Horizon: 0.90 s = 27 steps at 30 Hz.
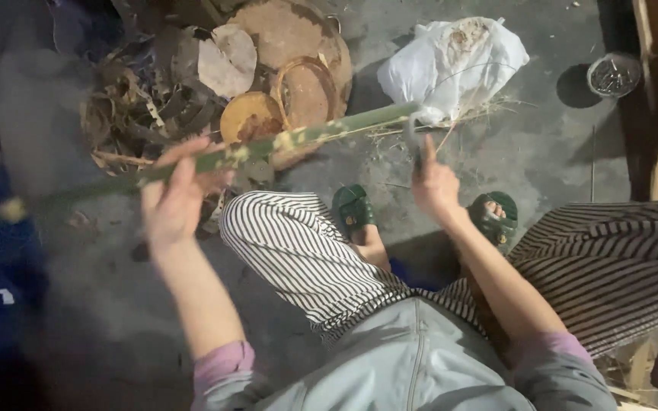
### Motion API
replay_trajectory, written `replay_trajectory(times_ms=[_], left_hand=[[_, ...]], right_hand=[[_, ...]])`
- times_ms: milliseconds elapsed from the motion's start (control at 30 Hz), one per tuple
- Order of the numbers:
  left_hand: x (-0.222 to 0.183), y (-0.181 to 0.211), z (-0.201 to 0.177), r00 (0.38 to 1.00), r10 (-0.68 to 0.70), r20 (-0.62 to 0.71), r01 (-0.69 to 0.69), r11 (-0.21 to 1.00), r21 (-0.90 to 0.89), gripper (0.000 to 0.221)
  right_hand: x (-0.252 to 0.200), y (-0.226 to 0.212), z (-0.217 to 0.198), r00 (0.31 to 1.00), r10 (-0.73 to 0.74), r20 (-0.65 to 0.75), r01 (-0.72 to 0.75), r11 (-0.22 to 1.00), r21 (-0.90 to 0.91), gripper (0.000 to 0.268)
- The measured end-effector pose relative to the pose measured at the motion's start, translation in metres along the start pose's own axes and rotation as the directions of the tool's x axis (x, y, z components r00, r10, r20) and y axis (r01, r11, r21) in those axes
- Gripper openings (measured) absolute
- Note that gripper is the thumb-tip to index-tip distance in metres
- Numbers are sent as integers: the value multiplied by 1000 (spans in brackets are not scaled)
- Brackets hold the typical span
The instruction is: Shaving bamboo strips with a sickle and bending them into circular hoops.
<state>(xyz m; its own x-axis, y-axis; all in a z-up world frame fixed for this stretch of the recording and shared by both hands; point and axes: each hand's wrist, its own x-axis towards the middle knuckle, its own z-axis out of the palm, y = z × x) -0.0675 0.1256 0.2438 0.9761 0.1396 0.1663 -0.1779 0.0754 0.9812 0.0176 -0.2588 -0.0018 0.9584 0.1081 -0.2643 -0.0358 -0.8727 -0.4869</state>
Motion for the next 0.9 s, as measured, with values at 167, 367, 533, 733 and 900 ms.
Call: replay_trajectory(times_ms=[167,367,533,733,900], left_hand=[[48,-36,47,997,-69,32,74,978,-197,29],[78,-77,69,995,-72,69,89,954,-287,24],[87,-81,72,952,-264,152,290,940,-180,32],[91,-90,119,972,-159,176,195,957,-213,22],[95,-100,149,938,-209,278,296,900,-319,26]], right_hand=[[19,15,52,981,52,185,-45,998,-45,72],[3,10,20,937,65,344,5,980,-201,91],[-69,-74,-139,850,-278,447,315,949,-10,75],[-44,-62,-224,612,-699,-371,633,714,-301,57],[-17,-24,-192,791,-580,-197,587,809,-26,38]])
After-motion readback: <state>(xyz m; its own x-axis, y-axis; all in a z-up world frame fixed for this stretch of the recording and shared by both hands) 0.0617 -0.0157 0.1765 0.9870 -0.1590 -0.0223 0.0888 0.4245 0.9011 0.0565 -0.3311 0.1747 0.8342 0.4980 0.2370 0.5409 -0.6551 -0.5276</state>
